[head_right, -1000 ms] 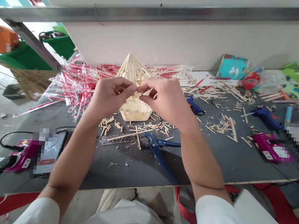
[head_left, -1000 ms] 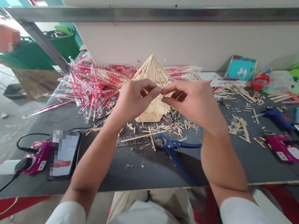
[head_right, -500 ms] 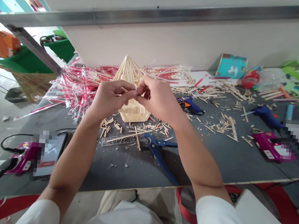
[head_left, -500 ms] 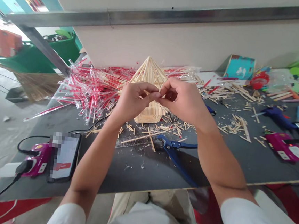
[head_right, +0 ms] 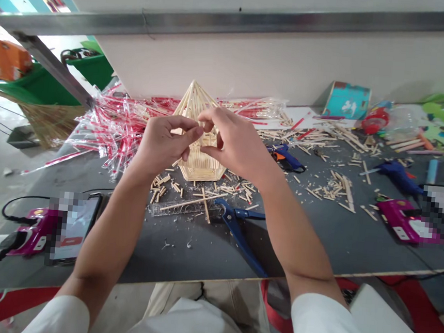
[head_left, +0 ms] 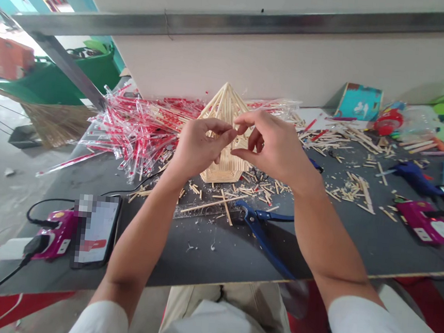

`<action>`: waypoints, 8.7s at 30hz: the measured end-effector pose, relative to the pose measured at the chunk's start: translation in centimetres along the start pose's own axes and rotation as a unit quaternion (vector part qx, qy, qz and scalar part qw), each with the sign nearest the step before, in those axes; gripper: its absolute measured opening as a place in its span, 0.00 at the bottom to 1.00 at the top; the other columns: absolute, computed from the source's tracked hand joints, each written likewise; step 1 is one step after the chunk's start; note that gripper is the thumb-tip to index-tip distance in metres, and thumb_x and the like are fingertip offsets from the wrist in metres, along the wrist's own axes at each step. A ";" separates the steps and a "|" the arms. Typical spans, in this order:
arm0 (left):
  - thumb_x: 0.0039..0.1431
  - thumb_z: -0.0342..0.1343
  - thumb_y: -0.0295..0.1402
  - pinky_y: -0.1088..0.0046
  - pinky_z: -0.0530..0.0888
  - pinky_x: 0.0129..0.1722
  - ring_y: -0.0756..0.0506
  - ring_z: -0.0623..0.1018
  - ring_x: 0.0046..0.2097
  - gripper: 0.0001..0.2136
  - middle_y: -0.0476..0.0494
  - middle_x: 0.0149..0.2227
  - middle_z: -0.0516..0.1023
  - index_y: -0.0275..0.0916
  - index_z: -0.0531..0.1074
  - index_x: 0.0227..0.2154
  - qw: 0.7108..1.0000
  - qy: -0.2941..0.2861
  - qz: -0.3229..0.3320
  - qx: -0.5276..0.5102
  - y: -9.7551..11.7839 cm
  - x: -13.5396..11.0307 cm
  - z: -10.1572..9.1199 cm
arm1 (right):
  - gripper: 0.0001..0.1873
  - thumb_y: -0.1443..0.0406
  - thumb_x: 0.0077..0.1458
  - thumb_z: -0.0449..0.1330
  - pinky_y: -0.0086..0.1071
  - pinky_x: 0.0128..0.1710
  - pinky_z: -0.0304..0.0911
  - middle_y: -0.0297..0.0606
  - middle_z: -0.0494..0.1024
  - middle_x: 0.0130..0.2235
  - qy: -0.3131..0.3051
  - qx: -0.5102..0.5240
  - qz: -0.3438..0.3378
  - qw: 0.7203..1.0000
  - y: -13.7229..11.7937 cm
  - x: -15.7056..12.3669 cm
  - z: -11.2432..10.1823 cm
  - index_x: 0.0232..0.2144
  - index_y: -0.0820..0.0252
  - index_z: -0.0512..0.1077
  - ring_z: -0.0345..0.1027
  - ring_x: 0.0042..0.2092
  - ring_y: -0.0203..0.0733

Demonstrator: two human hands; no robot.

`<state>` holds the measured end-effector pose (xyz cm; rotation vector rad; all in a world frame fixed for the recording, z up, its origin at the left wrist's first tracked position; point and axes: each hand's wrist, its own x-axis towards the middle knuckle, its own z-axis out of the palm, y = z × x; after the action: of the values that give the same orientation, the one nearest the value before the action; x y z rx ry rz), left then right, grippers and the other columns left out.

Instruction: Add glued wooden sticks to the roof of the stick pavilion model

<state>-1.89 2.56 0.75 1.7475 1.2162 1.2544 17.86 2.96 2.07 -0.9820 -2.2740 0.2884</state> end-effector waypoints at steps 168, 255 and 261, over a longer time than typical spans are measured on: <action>0.56 0.70 0.32 0.56 0.82 0.45 0.40 0.84 0.42 0.28 0.47 0.38 0.80 0.45 0.64 0.56 0.992 0.113 0.061 0.008 -5.1 1.9 1.5 | 0.14 0.58 0.58 0.69 0.18 0.11 0.52 0.36 0.80 0.31 -0.022 0.584 0.403 0.704 -0.4 -0.4 3.7 0.39 0.64 0.76 0.58 0.18 0.22; 0.65 0.44 0.26 0.73 0.62 0.28 0.49 0.75 0.29 0.08 0.42 0.34 0.80 0.38 0.67 0.34 0.928 -0.091 0.059 0.357 -6.0 -11.6 1.2 | 0.26 0.51 0.71 0.49 0.48 0.59 0.63 0.50 0.72 0.56 -0.049 0.183 0.337 0.922 -9.5 -15.1 9.2 0.62 0.59 0.65 0.68 0.57 0.52; 0.68 0.42 0.28 0.73 0.65 0.29 0.49 0.75 0.30 0.10 0.41 0.35 0.81 0.37 0.70 0.37 0.935 -0.093 0.071 0.334 -5.5 -11.7 1.1 | 0.25 0.52 0.71 0.49 0.50 0.60 0.63 0.51 0.71 0.57 -0.041 0.177 0.331 0.926 -9.7 -15.2 9.2 0.61 0.58 0.66 0.67 0.58 0.54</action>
<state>-3.85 -6.41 -8.40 2.4093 1.5341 0.7551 14.35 -14.24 -8.03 -1.5251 -1.7887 1.0004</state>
